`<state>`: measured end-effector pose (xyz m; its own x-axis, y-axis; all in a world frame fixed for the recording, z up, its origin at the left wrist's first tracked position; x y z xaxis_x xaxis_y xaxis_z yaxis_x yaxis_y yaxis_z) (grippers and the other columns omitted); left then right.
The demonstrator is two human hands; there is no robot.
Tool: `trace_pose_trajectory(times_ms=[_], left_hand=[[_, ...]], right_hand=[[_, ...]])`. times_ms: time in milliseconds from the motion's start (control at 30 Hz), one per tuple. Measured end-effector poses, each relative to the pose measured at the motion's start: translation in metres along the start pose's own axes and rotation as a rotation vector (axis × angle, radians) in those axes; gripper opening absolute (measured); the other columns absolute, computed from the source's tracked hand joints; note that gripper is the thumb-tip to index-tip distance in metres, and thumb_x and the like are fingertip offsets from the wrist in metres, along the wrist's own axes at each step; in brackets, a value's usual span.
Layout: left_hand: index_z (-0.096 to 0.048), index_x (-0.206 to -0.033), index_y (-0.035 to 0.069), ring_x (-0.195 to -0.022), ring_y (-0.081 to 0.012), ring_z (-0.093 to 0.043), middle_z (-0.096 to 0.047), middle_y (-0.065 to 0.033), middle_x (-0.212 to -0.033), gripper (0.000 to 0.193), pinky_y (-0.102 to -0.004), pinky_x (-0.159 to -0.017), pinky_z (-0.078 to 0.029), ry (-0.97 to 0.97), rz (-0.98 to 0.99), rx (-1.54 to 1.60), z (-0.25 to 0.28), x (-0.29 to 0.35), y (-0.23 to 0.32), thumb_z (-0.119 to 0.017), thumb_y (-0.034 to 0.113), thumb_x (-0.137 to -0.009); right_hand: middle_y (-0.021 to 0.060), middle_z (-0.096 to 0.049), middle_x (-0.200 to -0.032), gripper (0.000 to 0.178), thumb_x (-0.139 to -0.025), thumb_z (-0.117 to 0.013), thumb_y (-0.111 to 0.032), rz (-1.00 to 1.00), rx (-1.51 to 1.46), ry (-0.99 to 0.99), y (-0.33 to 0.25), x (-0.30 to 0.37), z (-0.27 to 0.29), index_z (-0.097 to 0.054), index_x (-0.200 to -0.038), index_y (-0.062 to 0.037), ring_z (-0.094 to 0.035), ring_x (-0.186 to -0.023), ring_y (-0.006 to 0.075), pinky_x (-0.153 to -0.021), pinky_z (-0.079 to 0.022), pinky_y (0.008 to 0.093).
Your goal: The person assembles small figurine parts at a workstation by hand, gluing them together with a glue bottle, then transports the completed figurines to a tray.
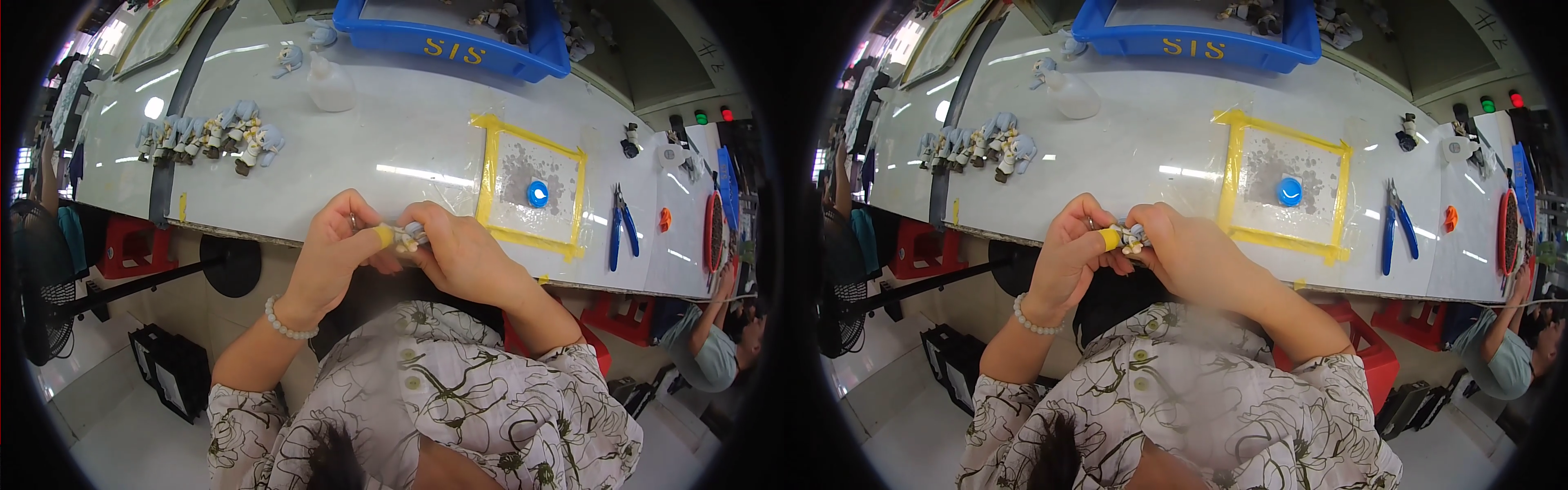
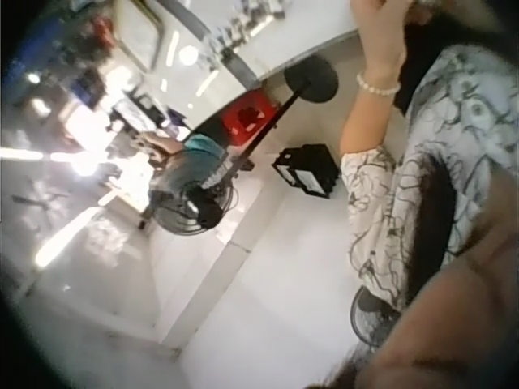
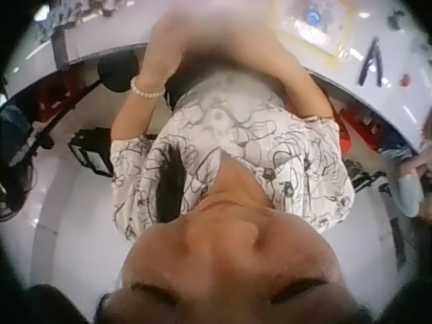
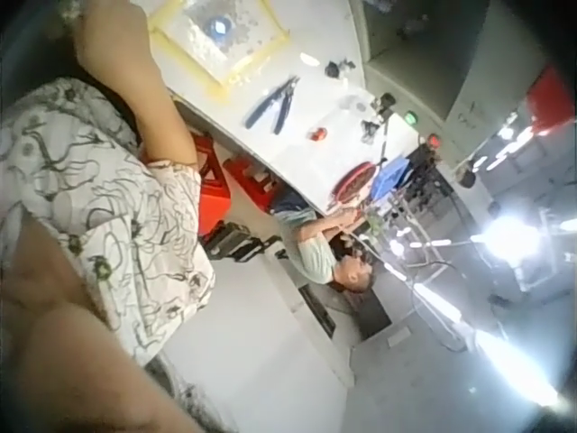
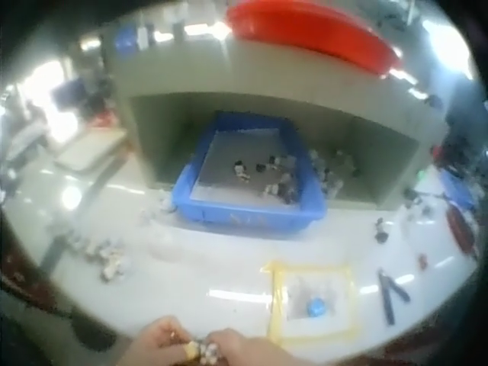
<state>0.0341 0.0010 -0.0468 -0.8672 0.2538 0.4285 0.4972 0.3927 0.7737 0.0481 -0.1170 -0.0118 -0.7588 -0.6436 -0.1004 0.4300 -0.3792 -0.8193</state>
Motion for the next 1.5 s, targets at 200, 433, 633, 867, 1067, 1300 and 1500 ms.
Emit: trace_pose_trajectory(times_ms=[200, 433, 633, 867, 1067, 1300, 1500], left_hand=[[-0.041, -0.088, 0.003, -0.06, -0.0205, -0.061, -0.058, -0.0145, -0.079, 0.012, -0.0275, -0.055, -0.052, -0.027, 0.009, 0.048, -0.001, 0.002, 0.002, -0.047, 0.002, -0.078], [-0.041, -0.091, 0.001, -0.067, -0.0234, -0.062, -0.057, -0.0171, -0.085, 0.015, -0.03, -0.061, -0.053, -0.118, -0.036, 0.057, 0.002, 0.002, 0.001, -0.049, 0.002, -0.079], [-0.041, -0.094, 0.0, -0.073, -0.0236, -0.062, -0.057, -0.017, -0.088, 0.017, -0.0323, -0.066, -0.054, -0.122, -0.123, 0.054, 0.001, 0.005, 0.0, -0.051, 0.002, -0.08], [-0.041, -0.095, -0.001, -0.074, -0.0239, -0.062, -0.057, -0.0167, -0.088, 0.018, -0.0324, -0.067, -0.054, -0.071, -0.193, -0.032, 0.0, 0.006, 0.0, -0.051, 0.002, -0.08], [-0.041, -0.095, -0.001, -0.072, -0.0243, -0.063, -0.057, -0.0167, -0.087, 0.017, -0.0324, -0.065, -0.055, -0.054, -0.19, -0.055, -0.001, 0.007, 0.003, -0.05, 0.002, -0.081], [-0.041, -0.095, -0.002, -0.071, -0.0243, -0.063, -0.057, -0.017, -0.086, 0.017, -0.0317, -0.064, -0.055, -0.031, -0.19, -0.088, -0.001, 0.008, 0.002, -0.05, 0.001, -0.081], [-0.041, -0.096, -0.002, -0.071, -0.0233, -0.062, -0.057, -0.0177, -0.086, 0.018, -0.0311, -0.065, -0.054, -0.02, -0.248, -0.088, -0.003, 0.01, 0.003, -0.049, -0.003, -0.081]], right_hand=[[0.0164, -0.056, -0.081, 0.038, -0.073, -0.059, -0.005, -0.034, 0.006, 0.001, 0.001, 0.0, 0.001, -0.038, -0.105, -0.0063, -0.057, -0.067, 0.0346, -0.055, -0.044, 0.0398], [0.0154, -0.059, -0.078, 0.036, -0.076, -0.059, -0.007, -0.083, -0.069, -0.039, 0.002, -0.002, 0.006, -0.039, -0.106, -0.0059, -0.059, -0.066, 0.033, -0.057, -0.046, 0.0364], [0.012, -0.061, -0.079, 0.038, -0.077, -0.06, -0.007, -0.044, -0.166, -0.002, 0.003, 0.002, 0.007, -0.04, -0.109, -0.0052, -0.061, -0.069, 0.0285, -0.061, -0.047, 0.0323], [0.0126, -0.059, -0.084, 0.041, -0.077, -0.058, -0.005, -0.081, -0.229, -0.003, 0.005, 0.003, 0.009, -0.04, -0.113, -0.0057, -0.06, -0.071, 0.0263, -0.064, -0.047, 0.0306], [0.0138, -0.057, -0.095, 0.037, -0.078, -0.058, -0.012, -0.149, -0.253, -0.037, 0.007, 0.003, 0.01, -0.043, -0.112, -0.0087, -0.059, -0.079, 0.0317, -0.066, -0.047, 0.037], [0.0141, -0.058, -0.094, 0.039, -0.078, -0.059, -0.013, -0.174, -0.266, -0.048, 0.007, 0.003, 0.01, -0.042, -0.113, -0.0091, -0.059, -0.079, 0.0317, -0.066, -0.047, 0.0375], [0.0062, -0.051, -0.075, 0.048, -0.076, -0.056, -0.001, -0.12, -0.279, 0.036, 0.009, 0.005, 0.011, -0.036, -0.12, -0.005, -0.052, -0.062, 0.0162, -0.06, -0.043, 0.0263]])
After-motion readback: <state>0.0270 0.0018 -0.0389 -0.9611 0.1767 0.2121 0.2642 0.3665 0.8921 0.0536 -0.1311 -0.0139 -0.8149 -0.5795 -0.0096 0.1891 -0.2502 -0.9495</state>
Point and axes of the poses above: each hand's wrist, its own x-axis away from the middle knuckle, its own z-axis out of the back of the hand, y = z × x, the point moved 7 cm from there along -x, towards the middle knuckle
